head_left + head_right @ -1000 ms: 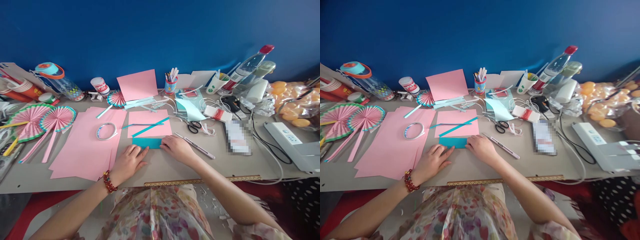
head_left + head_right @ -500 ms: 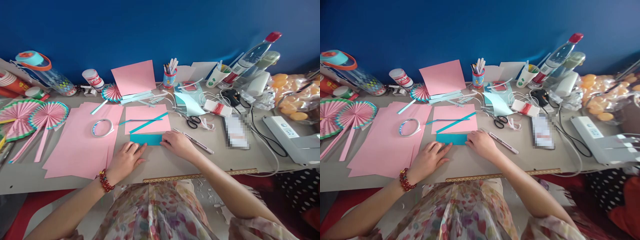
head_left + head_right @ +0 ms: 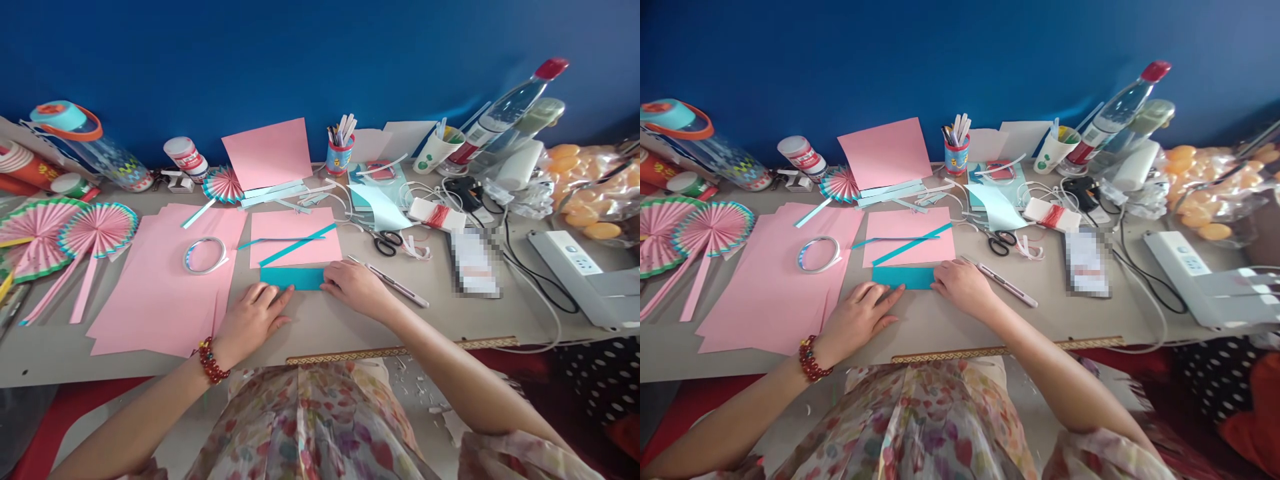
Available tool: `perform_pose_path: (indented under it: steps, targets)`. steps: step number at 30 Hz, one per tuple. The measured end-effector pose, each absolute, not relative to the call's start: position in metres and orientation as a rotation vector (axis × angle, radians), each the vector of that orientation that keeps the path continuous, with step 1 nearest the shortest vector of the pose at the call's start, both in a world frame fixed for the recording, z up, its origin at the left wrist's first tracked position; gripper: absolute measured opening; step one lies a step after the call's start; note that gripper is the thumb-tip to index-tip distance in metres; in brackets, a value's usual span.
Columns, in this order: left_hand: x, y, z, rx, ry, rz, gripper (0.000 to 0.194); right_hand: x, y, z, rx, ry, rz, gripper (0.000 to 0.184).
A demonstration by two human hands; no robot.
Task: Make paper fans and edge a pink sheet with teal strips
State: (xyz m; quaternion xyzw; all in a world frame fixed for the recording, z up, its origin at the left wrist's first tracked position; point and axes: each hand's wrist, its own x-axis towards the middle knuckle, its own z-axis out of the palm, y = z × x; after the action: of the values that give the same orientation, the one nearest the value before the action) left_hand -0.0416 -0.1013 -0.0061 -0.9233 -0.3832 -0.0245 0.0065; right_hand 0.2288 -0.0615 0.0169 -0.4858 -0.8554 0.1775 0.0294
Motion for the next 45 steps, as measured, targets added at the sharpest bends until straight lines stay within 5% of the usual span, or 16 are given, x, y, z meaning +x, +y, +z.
perform_pose_path:
  steps: [9,45]
  targets:
    - [-0.032,-0.098,0.0,-2.842,-1.137,0.053,0.068,0.226,-0.06,0.024,-1.583,-2.625,0.585,0.019]
    - [-0.033,-0.097,-0.001,-2.823,-1.136,0.039,0.062,0.267,-0.07,0.009,-1.577,-2.467,0.583,0.021]
